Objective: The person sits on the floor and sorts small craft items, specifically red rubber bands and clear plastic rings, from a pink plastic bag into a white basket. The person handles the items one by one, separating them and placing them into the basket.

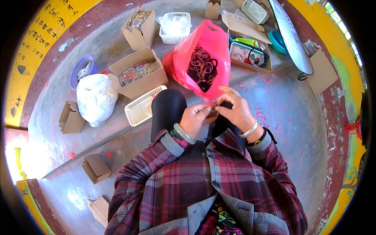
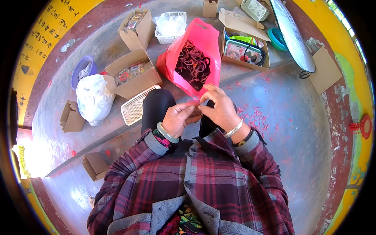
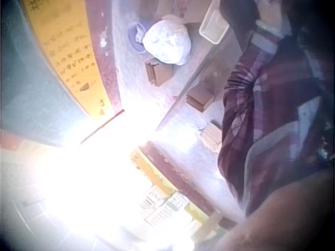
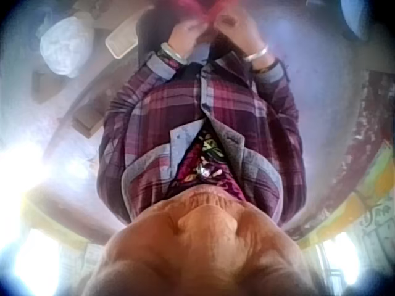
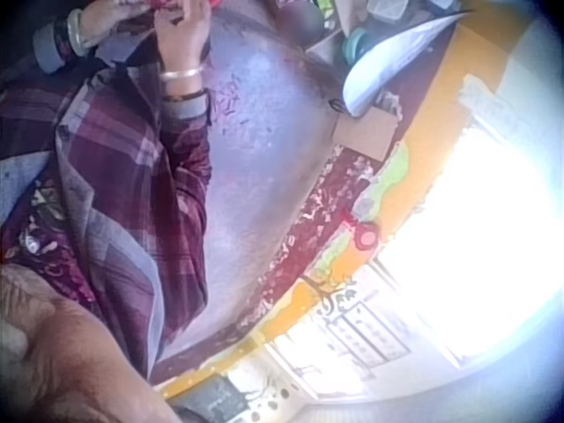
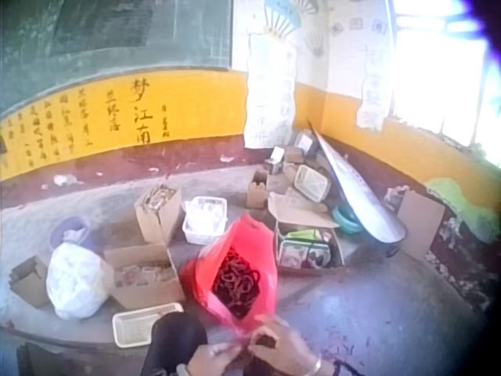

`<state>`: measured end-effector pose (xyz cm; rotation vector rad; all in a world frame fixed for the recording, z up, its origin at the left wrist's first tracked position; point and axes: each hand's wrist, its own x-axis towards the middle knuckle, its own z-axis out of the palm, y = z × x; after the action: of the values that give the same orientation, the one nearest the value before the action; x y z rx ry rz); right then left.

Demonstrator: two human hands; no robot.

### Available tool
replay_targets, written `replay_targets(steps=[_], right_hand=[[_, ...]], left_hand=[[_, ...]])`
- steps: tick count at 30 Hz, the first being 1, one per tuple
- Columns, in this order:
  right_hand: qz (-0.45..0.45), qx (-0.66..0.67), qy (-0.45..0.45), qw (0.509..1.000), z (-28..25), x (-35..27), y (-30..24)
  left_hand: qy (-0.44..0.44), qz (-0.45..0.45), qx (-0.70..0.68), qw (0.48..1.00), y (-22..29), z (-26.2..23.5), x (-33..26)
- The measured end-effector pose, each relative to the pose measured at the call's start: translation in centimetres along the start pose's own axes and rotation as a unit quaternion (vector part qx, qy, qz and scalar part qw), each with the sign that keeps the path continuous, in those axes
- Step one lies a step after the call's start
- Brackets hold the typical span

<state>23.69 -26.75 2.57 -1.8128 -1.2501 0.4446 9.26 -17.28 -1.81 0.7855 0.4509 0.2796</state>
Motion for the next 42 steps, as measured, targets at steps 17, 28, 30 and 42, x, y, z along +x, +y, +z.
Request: replay_targets(steps=[17, 28, 30, 42], right_hand=[[0.148, 0.351, 0.051, 0.923, 1.9, -1.3, 0.7], [0.162, 0.296, 0.087, 0.937, 2.6, -1.4, 2.2], [0.083, 0.129, 0.13, 0.98, 1.9, -1.3, 0.8], [-0.203, -0.259, 0.132, 0.935, 2.7, -1.7, -1.8]], left_hand=[[-0.028, 0.014, -0.101, 0.994, 0.6, -0.2, 0.1], [-0.028, 0.022, -0.117, 0.993, -0.2, -0.9, 0.4], [-0.021, 0.028, -0.103, 0.994, -0.4, -1.0, 0.5], [-0.018, 0.065, 0.138, 0.988, -1.2, -0.4, 0.3]])
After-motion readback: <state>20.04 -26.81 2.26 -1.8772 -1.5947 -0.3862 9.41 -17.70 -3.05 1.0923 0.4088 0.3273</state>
